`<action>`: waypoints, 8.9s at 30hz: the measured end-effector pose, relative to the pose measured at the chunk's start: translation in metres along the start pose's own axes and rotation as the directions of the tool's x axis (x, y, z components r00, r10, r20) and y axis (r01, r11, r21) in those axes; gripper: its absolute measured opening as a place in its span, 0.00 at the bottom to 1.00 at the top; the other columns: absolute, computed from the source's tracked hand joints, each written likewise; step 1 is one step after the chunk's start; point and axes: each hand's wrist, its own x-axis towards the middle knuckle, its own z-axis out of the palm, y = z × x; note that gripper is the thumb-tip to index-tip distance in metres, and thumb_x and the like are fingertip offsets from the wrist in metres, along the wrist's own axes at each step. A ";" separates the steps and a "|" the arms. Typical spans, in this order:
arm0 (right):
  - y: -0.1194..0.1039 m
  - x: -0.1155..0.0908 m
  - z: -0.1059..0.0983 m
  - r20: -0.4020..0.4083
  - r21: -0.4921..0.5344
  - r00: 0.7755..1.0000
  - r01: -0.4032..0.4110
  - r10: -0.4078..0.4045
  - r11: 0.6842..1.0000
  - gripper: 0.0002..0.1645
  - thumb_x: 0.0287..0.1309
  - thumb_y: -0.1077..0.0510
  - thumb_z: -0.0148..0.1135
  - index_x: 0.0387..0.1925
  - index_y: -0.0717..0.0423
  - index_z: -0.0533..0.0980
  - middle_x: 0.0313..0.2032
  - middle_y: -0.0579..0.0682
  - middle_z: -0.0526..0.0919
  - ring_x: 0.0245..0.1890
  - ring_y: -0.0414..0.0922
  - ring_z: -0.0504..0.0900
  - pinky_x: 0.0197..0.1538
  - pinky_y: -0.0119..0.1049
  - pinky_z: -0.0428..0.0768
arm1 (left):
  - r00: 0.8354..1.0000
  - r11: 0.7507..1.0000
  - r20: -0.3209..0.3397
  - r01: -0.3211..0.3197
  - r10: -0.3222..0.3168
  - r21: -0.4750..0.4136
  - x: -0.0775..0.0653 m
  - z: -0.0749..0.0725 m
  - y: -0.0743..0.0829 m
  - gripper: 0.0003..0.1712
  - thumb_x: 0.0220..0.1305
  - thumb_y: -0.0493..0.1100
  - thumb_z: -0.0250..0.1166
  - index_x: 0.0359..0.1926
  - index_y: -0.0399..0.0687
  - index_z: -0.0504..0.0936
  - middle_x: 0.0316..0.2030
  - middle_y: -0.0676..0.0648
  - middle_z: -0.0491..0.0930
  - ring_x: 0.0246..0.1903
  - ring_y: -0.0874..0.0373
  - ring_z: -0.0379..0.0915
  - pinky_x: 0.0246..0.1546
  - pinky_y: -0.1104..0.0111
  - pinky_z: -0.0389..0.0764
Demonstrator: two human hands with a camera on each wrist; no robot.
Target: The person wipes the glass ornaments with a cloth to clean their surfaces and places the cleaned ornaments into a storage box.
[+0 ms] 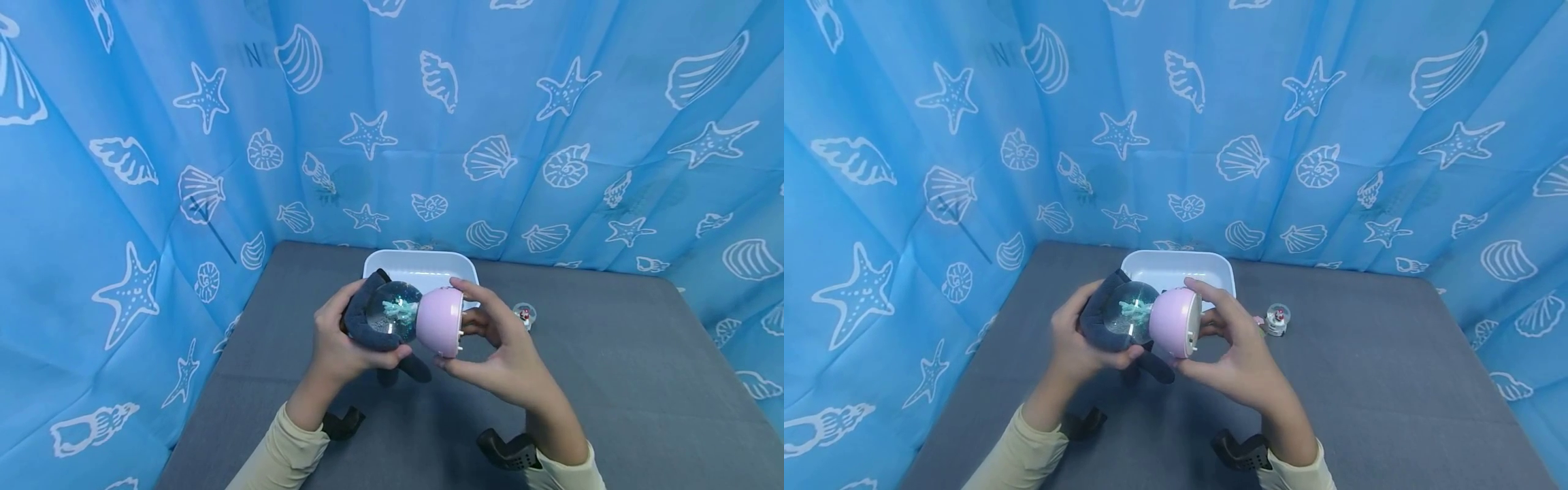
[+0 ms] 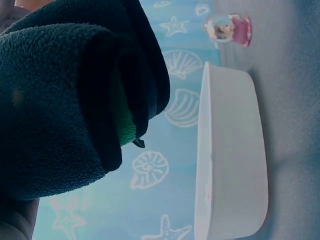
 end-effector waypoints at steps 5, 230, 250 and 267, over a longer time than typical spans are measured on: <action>0.000 0.000 0.000 -0.032 -0.096 0.999 0.018 -0.021 0.995 0.62 0.35 0.71 0.87 0.75 0.56 0.69 0.57 0.54 0.84 0.45 0.38 0.88 0.47 0.31 0.88 | 1.000 1.000 -0.001 -0.001 0.001 0.002 0.000 0.000 0.001 0.50 0.48 0.72 0.80 0.62 0.41 0.82 0.49 0.41 0.89 0.46 0.50 0.89 0.51 0.66 0.88; 0.022 0.007 0.002 -0.349 0.480 0.916 -0.006 0.197 0.877 0.53 0.42 0.88 0.61 0.69 0.55 0.65 0.61 0.54 0.77 0.57 0.46 0.85 0.55 0.36 0.88 | 0.998 0.999 0.058 -0.037 0.036 0.009 -0.003 0.005 0.007 0.50 0.45 0.68 0.83 0.61 0.42 0.83 0.47 0.43 0.89 0.43 0.52 0.86 0.46 0.62 0.89; 0.019 0.008 0.001 -0.366 0.242 0.928 0.025 0.068 0.970 0.57 0.31 0.88 0.74 0.70 0.71 0.69 0.63 0.55 0.78 0.57 0.48 0.83 0.52 0.33 0.88 | 0.996 1.000 0.083 -0.014 0.016 -0.020 -0.004 0.007 0.005 0.49 0.47 0.68 0.82 0.63 0.43 0.82 0.50 0.43 0.88 0.46 0.51 0.87 0.48 0.62 0.89; 0.018 0.006 -0.004 -0.242 0.358 0.969 0.134 -0.047 0.924 0.55 0.35 0.84 0.73 0.71 0.73 0.66 0.64 0.62 0.78 0.61 0.51 0.84 0.54 0.38 0.89 | 0.995 0.999 0.091 -0.033 0.036 -0.032 -0.005 0.007 0.002 0.50 0.47 0.70 0.81 0.63 0.42 0.82 0.50 0.42 0.88 0.46 0.51 0.87 0.49 0.63 0.89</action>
